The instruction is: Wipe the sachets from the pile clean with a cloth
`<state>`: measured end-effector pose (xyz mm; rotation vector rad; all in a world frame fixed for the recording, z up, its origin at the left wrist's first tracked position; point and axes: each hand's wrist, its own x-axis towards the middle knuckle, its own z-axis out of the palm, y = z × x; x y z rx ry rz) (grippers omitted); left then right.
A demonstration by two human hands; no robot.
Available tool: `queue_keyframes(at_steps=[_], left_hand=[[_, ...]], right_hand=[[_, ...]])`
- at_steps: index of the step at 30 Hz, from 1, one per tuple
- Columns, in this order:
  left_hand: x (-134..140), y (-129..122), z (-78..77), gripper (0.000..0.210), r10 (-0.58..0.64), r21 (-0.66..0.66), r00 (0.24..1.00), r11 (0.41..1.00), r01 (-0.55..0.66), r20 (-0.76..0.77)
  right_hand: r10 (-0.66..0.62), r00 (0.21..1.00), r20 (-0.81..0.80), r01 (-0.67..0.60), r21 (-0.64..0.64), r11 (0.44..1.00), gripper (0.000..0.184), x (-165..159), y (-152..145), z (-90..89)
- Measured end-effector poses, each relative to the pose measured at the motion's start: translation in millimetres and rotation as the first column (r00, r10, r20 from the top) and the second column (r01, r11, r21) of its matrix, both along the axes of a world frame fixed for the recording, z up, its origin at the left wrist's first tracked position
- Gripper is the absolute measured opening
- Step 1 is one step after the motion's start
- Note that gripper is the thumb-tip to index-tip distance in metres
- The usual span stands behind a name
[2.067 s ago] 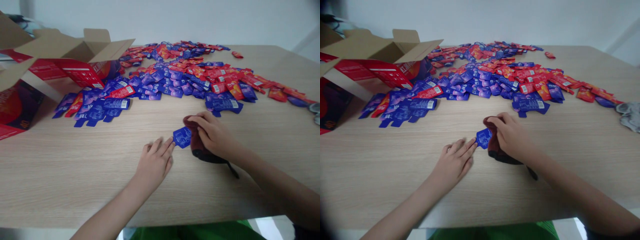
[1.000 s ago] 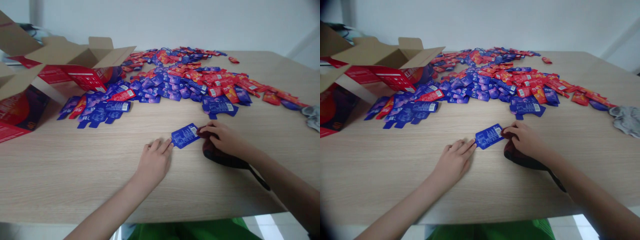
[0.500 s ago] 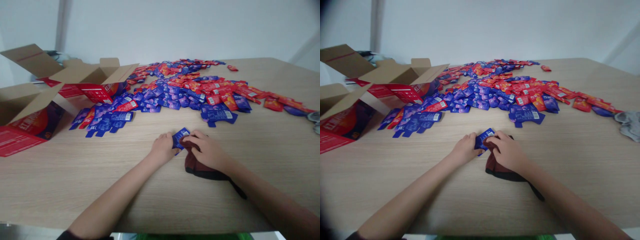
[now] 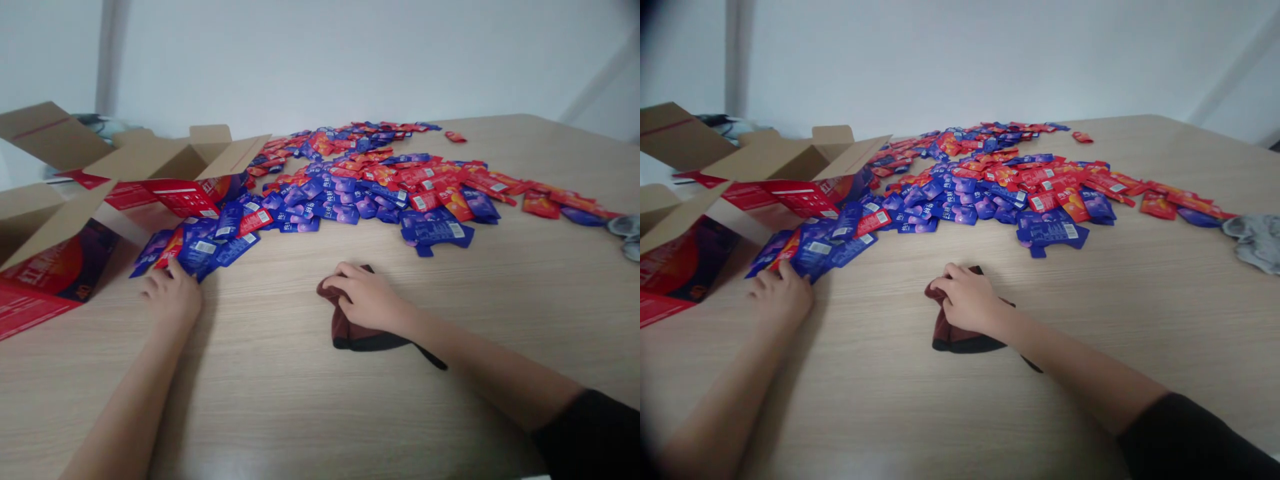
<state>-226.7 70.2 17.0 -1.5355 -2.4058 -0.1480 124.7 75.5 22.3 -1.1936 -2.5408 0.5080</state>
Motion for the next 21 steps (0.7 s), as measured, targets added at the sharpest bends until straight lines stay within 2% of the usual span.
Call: queue_keyframes(at_steps=[4, 8, 11, 15, 18, 21], left_hand=[[-3, 20, -21.0, 0.056, -0.149, -0.004, 0.987, 0.989, 0.15, 0.059], [-16, 38, -35.0, 0.06, -0.163, -0.04, 0.98, 0.985, 0.168, 0.119], [-27, 42, -35.7, 0.063, -0.159, -0.021, 0.978, 0.986, 0.163, 0.133], [-36, 47, -33.1, 0.06, -0.166, -0.008, 0.975, 0.986, 0.169, 0.146], [-41, 55, -33.1, 0.058, -0.168, 0.01, 0.973, 0.986, 0.169, 0.156], [-42, 62, -32.3, 0.056, -0.166, 0.053, 0.972, 0.986, 0.159, 0.165]], right_hand=[[0.02, 1.0, -0.01, -0.019, 0.029, 0.999, 0.034, -27, 13, -4.9], [0.054, 0.995, -0.082, -0.045, 0.104, 0.994, 0.035, -65, 28, -9.9], [0.109, 0.985, -0.137, -0.083, 0.181, 0.98, 0.035, -105, 41, -13.9], [0.168, 0.981, -0.101, -0.14, 0.239, 0.961, 0.031, -152, 51, -21.0], [0.147, 0.985, -0.084, -0.124, 0.234, 0.964, 0.029, -165, 53, -25.7], [0.144, 0.986, -0.084, -0.122, 0.223, 0.967, 0.03, -159, 52, -26.2]])
